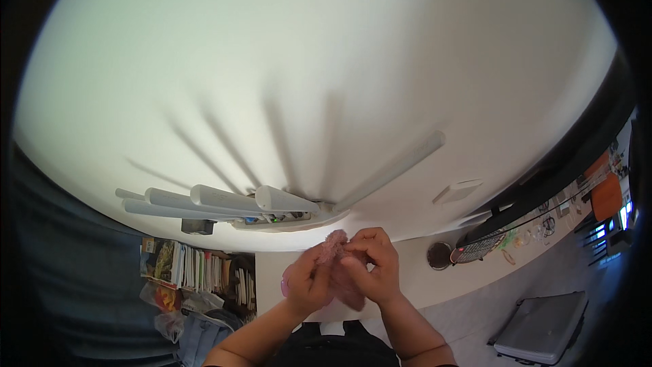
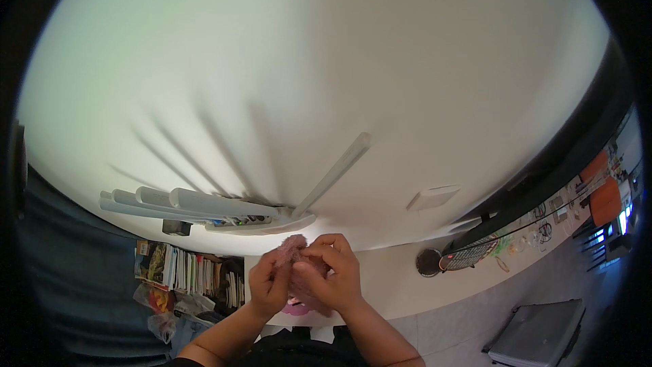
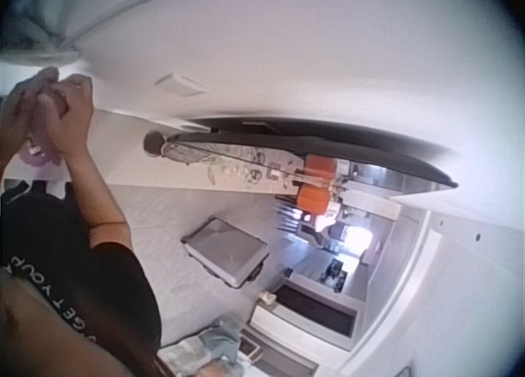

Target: The person wipes dust from the antennas and body of a wireless router and the surrounding desk surface with a cloth, then clears small items from a decorative bowl to wipe its interior before replacing the items.

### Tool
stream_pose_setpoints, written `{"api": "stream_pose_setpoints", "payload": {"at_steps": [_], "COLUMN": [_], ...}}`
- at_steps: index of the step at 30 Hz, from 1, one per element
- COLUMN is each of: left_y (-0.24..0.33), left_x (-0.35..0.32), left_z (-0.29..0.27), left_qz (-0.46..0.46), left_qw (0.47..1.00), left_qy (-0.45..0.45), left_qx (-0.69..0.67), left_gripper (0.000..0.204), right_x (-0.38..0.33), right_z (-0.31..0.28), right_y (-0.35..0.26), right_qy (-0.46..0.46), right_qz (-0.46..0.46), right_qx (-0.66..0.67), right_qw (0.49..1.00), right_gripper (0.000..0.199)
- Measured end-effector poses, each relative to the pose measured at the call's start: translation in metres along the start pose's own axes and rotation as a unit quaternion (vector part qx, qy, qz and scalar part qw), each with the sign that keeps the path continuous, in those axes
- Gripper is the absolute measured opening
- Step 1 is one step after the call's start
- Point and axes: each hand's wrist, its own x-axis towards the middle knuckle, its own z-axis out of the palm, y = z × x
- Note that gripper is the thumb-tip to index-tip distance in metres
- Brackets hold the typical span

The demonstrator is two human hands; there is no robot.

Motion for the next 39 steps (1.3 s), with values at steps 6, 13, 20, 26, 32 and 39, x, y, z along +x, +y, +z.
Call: {"api": "stream_pose_setpoints", "payload": {"at_steps": [6,13,20,26,32,39], "left_y": [0.029,0.049,0.046,0.039,0.032,0.027], "left_x": [0.033,0.053,0.013,0.017,0.022,0.045], "left_z": [-0.025,-0.007,-0.004,-0.006,-0.007,-0.002], "left_qz": [0.185,0.207,0.085,0.070,0.067,0.112], "left_qw": [0.950,0.941,0.964,0.978,0.989,0.972], "left_qy": [0.058,-0.025,-0.201,-0.153,-0.061,-0.058], "left_qx": [0.246,0.267,0.152,0.124,0.120,0.200], "left_gripper": [0.022,0.028,0.057,0.048,0.032,0.043], "right_x": [-0.001,0.002,-0.010,-0.002,0.054,0.084], "right_z": [0.003,0.012,0.017,-0.027,-0.045,-0.057], "right_y": [0.008,-0.002,-0.005,0.023,0.015,-0.007], "right_qy": [0.047,0.038,-0.051,0.088,-0.050,-0.195], "right_qz": [0.193,0.117,0.106,0.147,0.108,0.082], "right_qx": [0.160,0.269,0.409,0.192,0.071,-0.069], "right_qw": [0.967,0.955,0.905,0.966,0.990,0.975], "right_gripper": [0.021,0.027,0.060,0.016,0.013,0.022]}}
